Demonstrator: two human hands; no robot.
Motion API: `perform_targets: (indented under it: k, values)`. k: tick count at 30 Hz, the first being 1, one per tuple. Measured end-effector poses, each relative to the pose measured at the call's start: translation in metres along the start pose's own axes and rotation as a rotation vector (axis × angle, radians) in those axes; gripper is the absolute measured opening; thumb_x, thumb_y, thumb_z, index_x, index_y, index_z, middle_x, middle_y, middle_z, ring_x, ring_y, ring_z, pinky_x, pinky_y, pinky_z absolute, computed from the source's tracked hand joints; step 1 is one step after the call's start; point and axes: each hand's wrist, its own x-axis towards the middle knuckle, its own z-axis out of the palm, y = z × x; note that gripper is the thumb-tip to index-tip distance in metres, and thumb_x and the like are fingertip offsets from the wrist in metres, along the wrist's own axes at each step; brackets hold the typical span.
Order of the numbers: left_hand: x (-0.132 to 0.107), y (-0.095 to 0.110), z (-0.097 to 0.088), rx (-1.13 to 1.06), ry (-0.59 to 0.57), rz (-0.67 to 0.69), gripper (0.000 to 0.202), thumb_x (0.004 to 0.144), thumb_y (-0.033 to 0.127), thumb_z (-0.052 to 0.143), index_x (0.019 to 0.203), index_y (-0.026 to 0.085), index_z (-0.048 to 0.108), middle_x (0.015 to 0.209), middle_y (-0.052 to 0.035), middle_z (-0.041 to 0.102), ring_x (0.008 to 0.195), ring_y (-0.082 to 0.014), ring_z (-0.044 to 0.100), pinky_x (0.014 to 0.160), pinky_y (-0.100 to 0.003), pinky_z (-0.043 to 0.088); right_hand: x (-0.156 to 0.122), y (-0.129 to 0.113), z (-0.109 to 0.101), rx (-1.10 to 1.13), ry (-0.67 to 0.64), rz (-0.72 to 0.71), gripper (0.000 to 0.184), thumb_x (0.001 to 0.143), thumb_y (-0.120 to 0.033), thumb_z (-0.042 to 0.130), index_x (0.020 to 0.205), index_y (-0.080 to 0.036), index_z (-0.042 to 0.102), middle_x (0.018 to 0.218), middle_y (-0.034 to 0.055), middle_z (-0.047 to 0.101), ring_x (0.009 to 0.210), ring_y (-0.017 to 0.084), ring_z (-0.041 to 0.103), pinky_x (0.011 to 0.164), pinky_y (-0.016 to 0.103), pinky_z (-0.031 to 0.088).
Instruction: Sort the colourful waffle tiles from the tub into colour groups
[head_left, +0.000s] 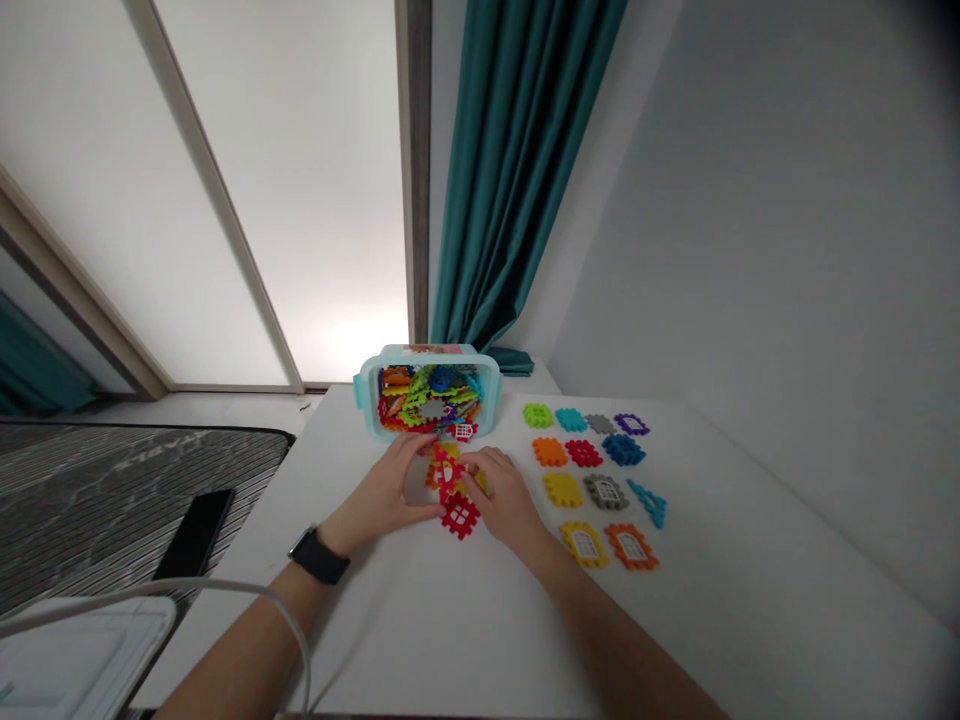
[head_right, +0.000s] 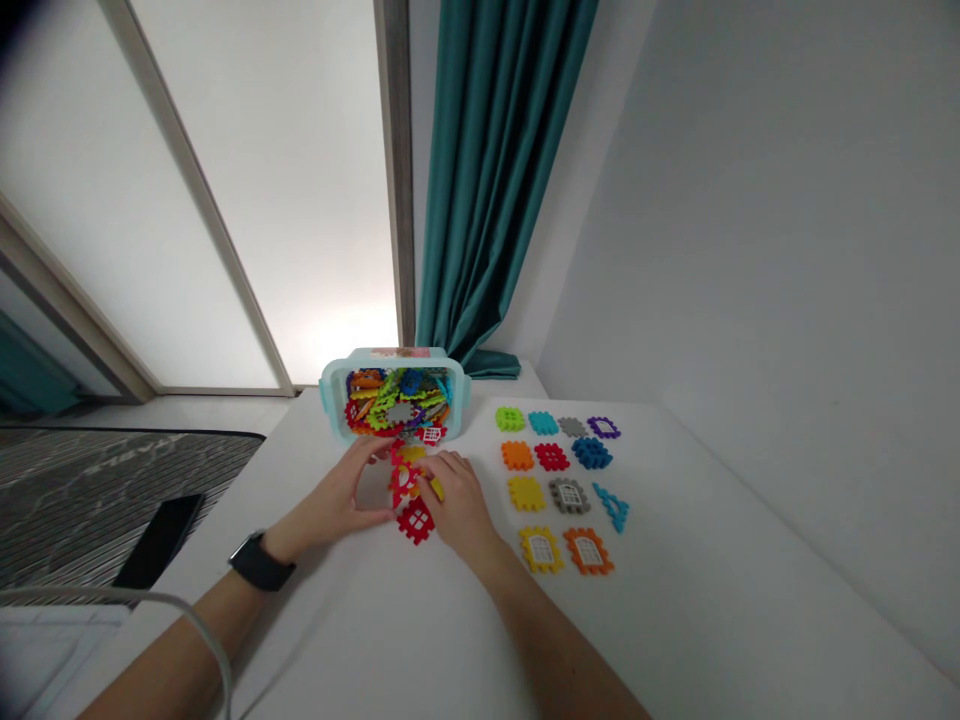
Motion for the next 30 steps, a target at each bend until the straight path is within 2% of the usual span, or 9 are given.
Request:
perform_targets:
  k: [5, 9, 12, 17, 21, 25, 30]
  values:
    - [0.000, -0.004, 0.004, 0.104, -0.001, 0.040, 0.074, 0.075, 0.037, 0.081, 0.138, 0.023, 0.044, 0.136, -0.0151, 0.050, 0.127, -0.0325, 0.051, 0.109, -0.052, 0.044, 0.000, -0.001, -0.001, 0.004, 0.001, 0.005, 0.014, 0.093, -0.019, 0.053, 0.100, -0.023, 0.064, 0.090, 0.0048, 0.067, 0.086, 0.023, 0.061, 0.079, 0.036, 0.047]
    - [0.000, -0.003, 0.004, 0.102, -0.008, 0.032, 0.082, 0.076, 0.037, 0.080, 0.144, 0.023, 0.038, 0.135, -0.0157, 0.052, 0.123, -0.0317, 0.054, 0.107, -0.052, 0.045, 0.000, 0.000, 0.000, -0.009, -0.016, 0.000, 0.013, 0.093, -0.017, 0.054, 0.099, -0.023, 0.064, 0.090, 0.0046, 0.068, 0.086, 0.023, 0.061, 0.079, 0.036, 0.047]
    - [-0.001, -0.001, 0.004, 0.105, -0.014, 0.029, 0.079, 0.075, 0.037, 0.080, 0.142, 0.022, 0.042, 0.136, -0.0158, 0.052, 0.125, -0.0328, 0.053, 0.108, -0.052, 0.044, 0.000, 0.000, 0.000, -0.019, -0.027, 0.002, 0.015, 0.092, -0.016, 0.054, 0.099, -0.023, 0.064, 0.091, 0.0047, 0.068, 0.087, 0.023, 0.062, 0.080, 0.036, 0.049]
    - [-0.001, -0.003, 0.004, 0.098, -0.007, 0.017, 0.073, 0.078, 0.037, 0.078, 0.140, 0.021, 0.043, 0.132, -0.0157, 0.054, 0.120, -0.0311, 0.056, 0.105, -0.049, 0.046, 0.000, -0.009, -0.003, 0.078, -0.031, -0.079, 0.028, 0.090, -0.012, 0.050, 0.111, -0.024, 0.063, 0.110, 0.0078, 0.068, 0.105, 0.023, 0.062, 0.093, 0.040, 0.051]
    - [-0.001, -0.005, 0.004, 0.087, 0.005, 0.020, 0.072, 0.079, 0.036, 0.077, 0.140, 0.021, 0.043, 0.128, -0.0147, 0.056, 0.116, -0.0288, 0.058, 0.104, -0.047, 0.047, 0.000, -0.015, -0.008, 0.098, -0.081, -0.134, 0.027, 0.093, -0.014, 0.052, 0.116, -0.024, 0.061, 0.119, 0.0092, 0.066, 0.114, 0.023, 0.059, 0.100, 0.041, 0.050]
    - [-0.001, -0.005, 0.005, 0.079, -0.009, 0.022, 0.071, 0.079, 0.039, 0.077, 0.140, 0.020, 0.045, 0.131, -0.0155, 0.055, 0.122, -0.0308, 0.055, 0.107, -0.048, 0.045, 0.000, -0.011, -0.009, 0.078, -0.096, -0.140, 0.021, 0.097, -0.016, 0.049, 0.112, -0.023, 0.062, 0.116, 0.0092, 0.067, 0.111, 0.023, 0.060, 0.098, 0.041, 0.051]
    - [-0.002, -0.006, 0.006, 0.053, -0.034, 0.012, 0.071, 0.079, 0.041, 0.077, 0.139, 0.020, 0.046, 0.127, -0.0155, 0.058, 0.117, -0.0304, 0.057, 0.104, -0.047, 0.047, -0.001, -0.007, -0.008, 0.036, -0.101, -0.143, 0.016, 0.097, -0.016, 0.051, 0.106, -0.023, 0.063, 0.110, 0.0085, 0.070, 0.105, 0.024, 0.062, 0.093, 0.043, 0.052]
